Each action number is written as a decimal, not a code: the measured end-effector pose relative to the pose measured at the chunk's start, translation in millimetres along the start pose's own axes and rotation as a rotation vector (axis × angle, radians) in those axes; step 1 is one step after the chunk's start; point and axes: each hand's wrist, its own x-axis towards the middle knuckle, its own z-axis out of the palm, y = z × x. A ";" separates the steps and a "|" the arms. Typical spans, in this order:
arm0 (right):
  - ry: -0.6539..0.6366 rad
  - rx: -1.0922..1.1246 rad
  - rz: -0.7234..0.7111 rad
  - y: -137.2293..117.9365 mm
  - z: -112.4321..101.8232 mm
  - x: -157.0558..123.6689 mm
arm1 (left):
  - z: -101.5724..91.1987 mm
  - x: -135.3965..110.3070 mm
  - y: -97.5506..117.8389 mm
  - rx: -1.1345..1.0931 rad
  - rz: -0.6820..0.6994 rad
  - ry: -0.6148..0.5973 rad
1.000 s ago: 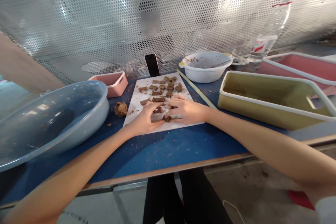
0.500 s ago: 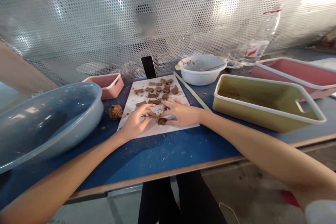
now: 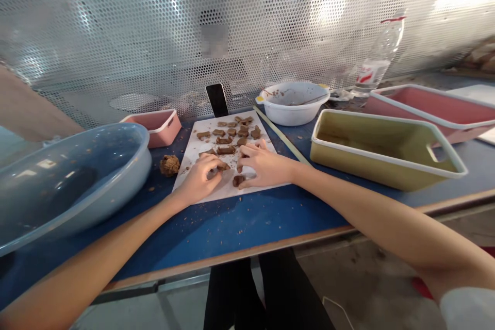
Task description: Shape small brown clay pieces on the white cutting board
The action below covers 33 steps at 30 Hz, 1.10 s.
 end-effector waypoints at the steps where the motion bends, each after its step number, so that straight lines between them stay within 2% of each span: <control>1: -0.009 0.016 -0.005 0.2 -0.6 -0.7 | 0.2 -0.1 -0.4 0.008 -0.004 -0.002; 5: -0.027 0.031 -0.011 -1.0 0.3 -0.4 | 1.2 -0.8 -1.8 0.018 -0.008 -0.005; 10: 0.012 0.068 0.004 -0.4 0.0 0.0 | -0.6 -0.7 2.4 -0.011 0.031 -0.047; 19: 0.141 0.001 -0.226 -1.6 -1.6 -4.6 | -7.2 1.3 9.6 -0.067 0.068 -0.108; 27: 0.138 -0.025 -0.273 -4.0 0.0 -3.3 | 2.5 -0.9 4.7 -0.072 0.032 -0.049; 33: 0.085 -0.027 -0.271 -3.6 1.1 -2.6 | 3.9 0.0 2.2 -0.064 0.070 -0.076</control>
